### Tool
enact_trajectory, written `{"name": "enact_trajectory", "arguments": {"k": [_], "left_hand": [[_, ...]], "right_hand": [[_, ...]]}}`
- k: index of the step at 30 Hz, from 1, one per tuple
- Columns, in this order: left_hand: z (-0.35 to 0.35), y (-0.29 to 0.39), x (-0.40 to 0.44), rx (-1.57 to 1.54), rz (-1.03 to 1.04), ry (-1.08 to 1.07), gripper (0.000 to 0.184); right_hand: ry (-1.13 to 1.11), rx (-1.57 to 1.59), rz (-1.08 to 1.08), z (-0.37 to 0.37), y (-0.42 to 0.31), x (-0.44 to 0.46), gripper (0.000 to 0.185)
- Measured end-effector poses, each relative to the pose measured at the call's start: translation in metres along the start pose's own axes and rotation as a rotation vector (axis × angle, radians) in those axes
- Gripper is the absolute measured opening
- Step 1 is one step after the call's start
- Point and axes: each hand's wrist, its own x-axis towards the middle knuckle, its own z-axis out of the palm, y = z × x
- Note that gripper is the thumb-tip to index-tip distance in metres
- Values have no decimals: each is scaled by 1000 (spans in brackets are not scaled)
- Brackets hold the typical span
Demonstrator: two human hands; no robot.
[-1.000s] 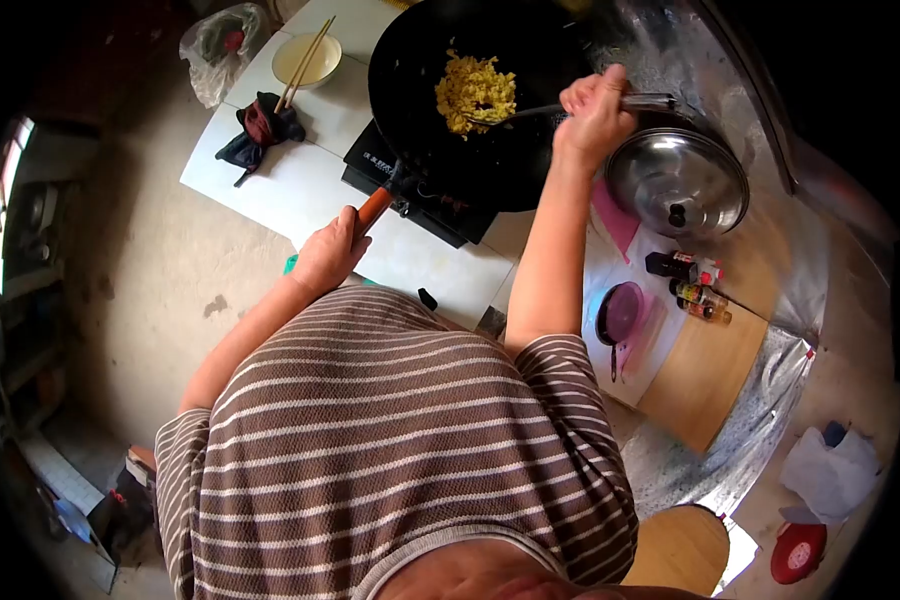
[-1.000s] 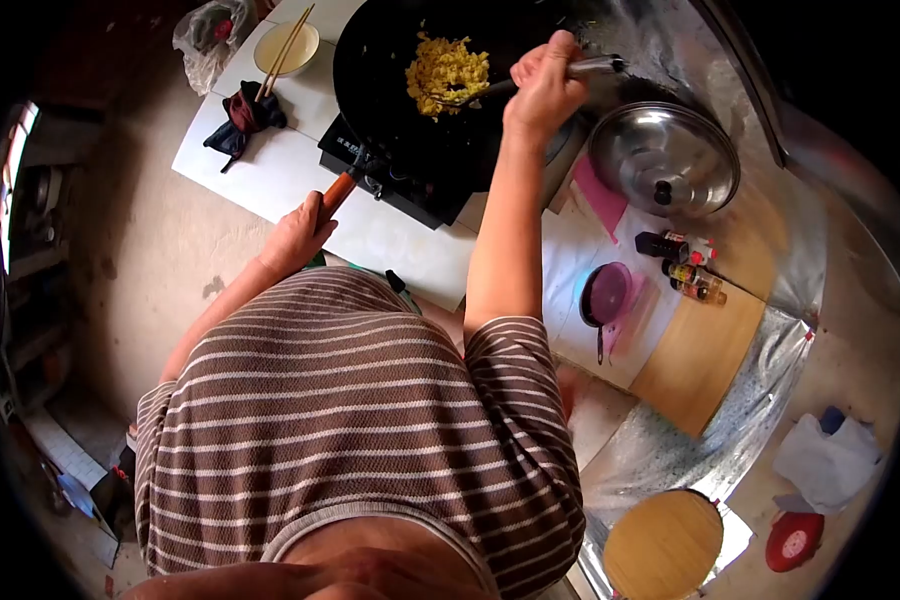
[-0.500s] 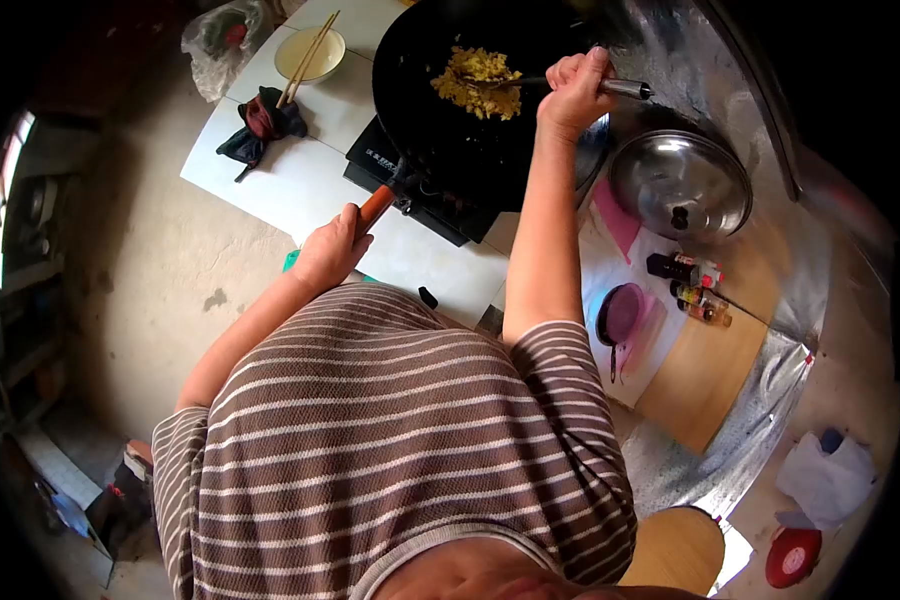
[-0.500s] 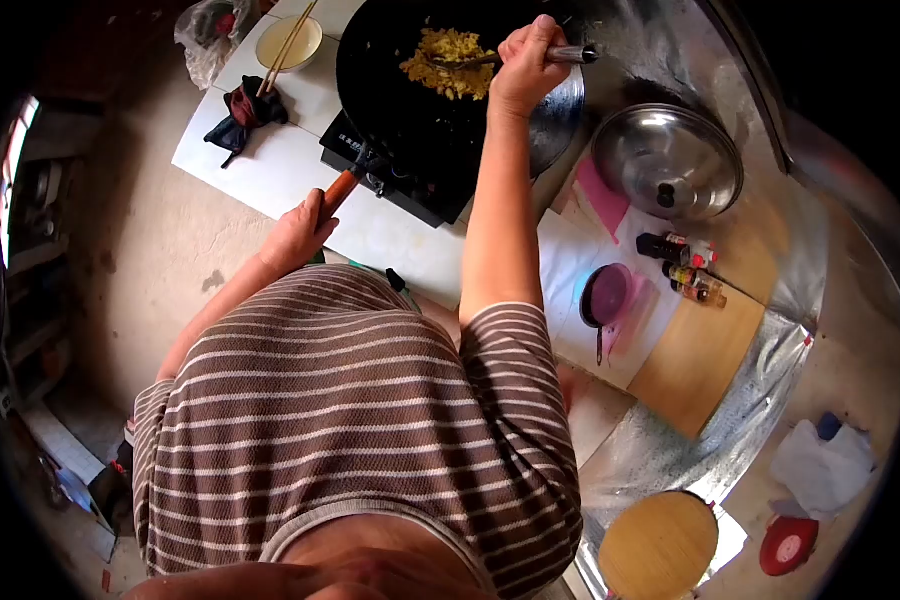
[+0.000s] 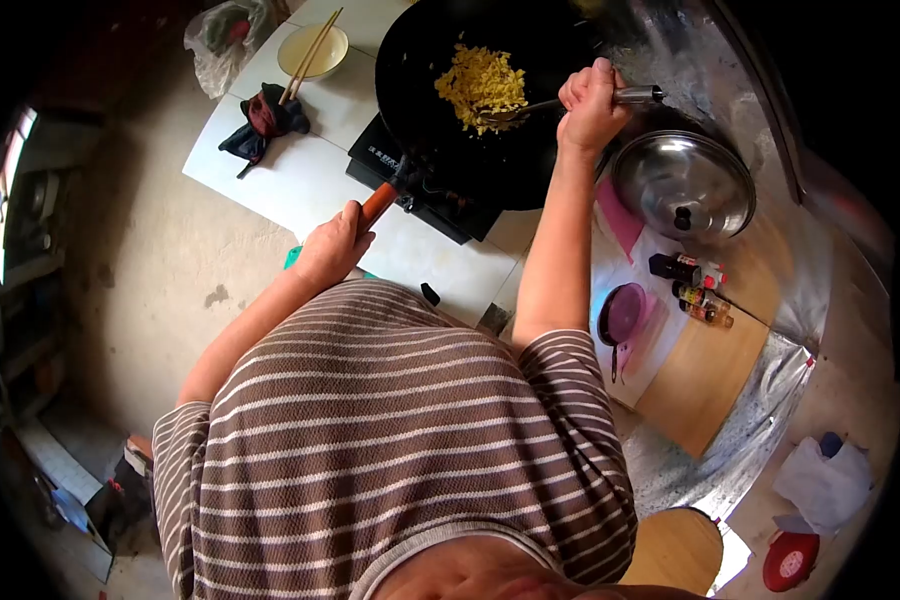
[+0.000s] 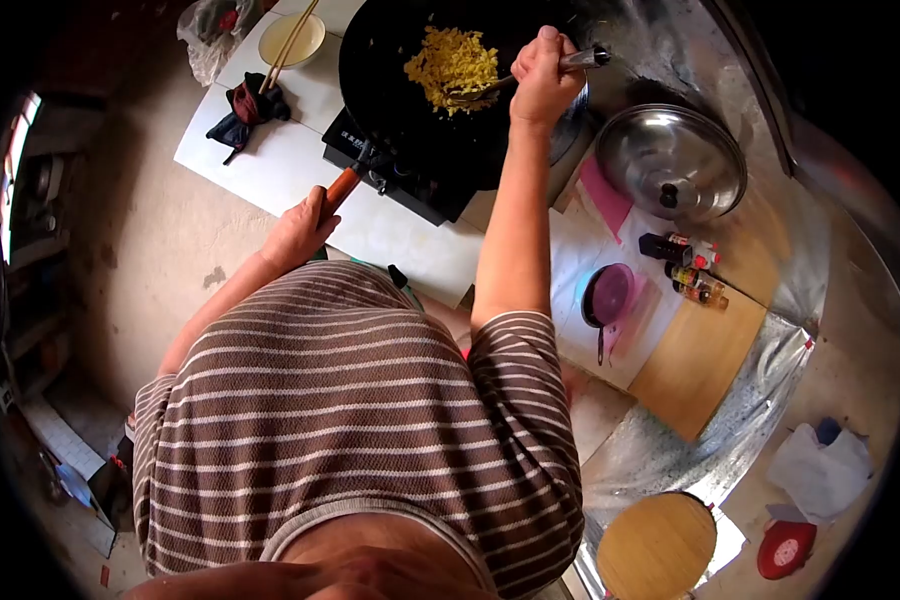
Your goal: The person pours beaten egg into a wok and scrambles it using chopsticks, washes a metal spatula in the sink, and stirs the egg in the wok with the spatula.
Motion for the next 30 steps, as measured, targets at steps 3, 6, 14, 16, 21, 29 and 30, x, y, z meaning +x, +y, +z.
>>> {"name": "enact_trajectory", "arguments": {"k": [3, 6, 14, 16, 21, 29, 30], "left_hand": [[-2, 2, 0, 6, 29, 23, 34], [0, 0, 0, 17, -9, -2, 34], [3, -4, 1, 19, 6, 9, 35], [6, -6, 2, 18, 7, 16, 35], [-1, 1, 0, 4, -7, -15, 36], [0, -2, 2, 1, -12, -41, 35], [0, -2, 2, -24, 4, -26, 35]], "right_hand": [[-108, -3, 30, -9, -20, 7, 33], [-264, -72, 144, -23, -44, 8, 36], [-380, 126, -43, -22, -5, 28, 36], [-411, 76, -7, -35, -14, 28, 37], [-404, 49, 5, -20, 16, 47, 35], [-96, 146, -163, 6, -6, 48, 26], [-5, 181, -201, 11, 1, 49, 24]]}}
